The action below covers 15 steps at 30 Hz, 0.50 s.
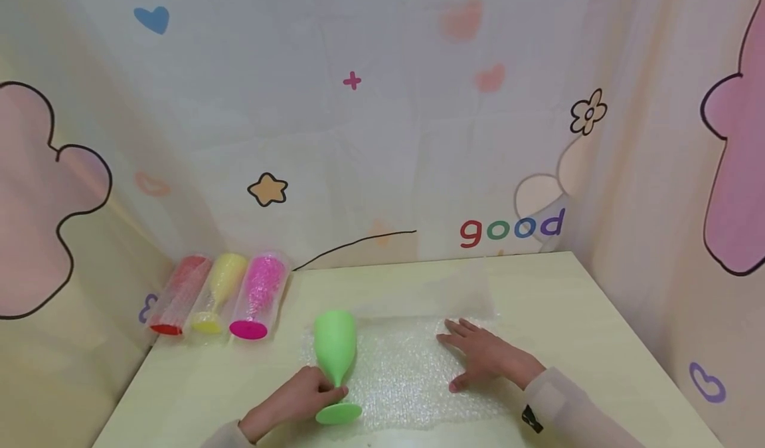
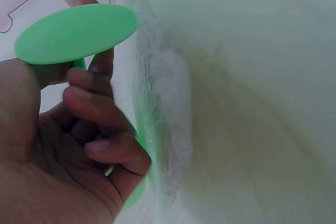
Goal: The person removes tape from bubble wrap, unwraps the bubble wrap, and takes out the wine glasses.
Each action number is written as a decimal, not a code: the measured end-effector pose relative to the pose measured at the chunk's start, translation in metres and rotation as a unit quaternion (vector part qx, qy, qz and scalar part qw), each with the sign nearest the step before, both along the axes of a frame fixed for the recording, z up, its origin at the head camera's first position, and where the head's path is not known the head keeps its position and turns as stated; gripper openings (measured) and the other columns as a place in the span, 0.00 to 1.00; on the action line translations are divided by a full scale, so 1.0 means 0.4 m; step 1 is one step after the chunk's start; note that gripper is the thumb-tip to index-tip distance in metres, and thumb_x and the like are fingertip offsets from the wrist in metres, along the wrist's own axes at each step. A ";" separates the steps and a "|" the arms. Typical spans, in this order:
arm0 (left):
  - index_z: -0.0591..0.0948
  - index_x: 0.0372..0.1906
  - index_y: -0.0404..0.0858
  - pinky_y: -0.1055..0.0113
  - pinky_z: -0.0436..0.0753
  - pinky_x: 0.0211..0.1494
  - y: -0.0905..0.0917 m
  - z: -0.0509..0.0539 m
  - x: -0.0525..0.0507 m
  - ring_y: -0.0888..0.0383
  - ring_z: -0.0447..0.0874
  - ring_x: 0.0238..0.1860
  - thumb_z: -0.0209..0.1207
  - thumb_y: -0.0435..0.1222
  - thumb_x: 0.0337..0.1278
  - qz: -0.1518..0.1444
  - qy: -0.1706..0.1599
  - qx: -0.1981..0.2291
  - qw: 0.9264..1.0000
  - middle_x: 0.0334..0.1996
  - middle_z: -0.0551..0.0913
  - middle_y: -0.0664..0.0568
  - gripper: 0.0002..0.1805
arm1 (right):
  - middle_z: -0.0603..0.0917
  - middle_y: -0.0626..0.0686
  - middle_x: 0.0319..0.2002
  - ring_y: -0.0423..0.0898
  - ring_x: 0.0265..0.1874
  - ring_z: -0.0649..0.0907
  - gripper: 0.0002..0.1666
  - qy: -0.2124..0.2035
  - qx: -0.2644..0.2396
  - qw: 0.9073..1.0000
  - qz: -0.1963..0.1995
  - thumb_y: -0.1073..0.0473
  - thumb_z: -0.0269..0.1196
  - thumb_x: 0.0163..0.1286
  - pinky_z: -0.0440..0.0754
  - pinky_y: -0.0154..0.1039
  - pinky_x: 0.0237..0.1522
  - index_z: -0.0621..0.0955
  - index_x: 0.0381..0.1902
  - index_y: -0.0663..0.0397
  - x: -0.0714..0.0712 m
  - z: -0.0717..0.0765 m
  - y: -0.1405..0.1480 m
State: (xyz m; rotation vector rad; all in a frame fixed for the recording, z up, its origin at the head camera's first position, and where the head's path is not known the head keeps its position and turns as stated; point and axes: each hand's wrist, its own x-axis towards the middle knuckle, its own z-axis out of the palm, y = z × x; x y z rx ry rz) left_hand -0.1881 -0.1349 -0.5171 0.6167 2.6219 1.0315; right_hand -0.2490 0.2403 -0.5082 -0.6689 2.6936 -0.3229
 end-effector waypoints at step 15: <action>0.70 0.09 0.41 0.77 0.58 0.18 -0.013 0.006 0.005 0.69 0.55 0.15 0.60 0.46 0.64 -0.003 -0.036 0.070 0.997 0.09 0.58 0.66 0.28 | 0.56 0.55 0.78 0.64 0.77 0.53 0.59 0.006 -0.001 1.000 0.009 0.33 0.74 0.46 0.59 0.67 0.71 0.66 0.73 0.43 -0.002 -0.009 0.003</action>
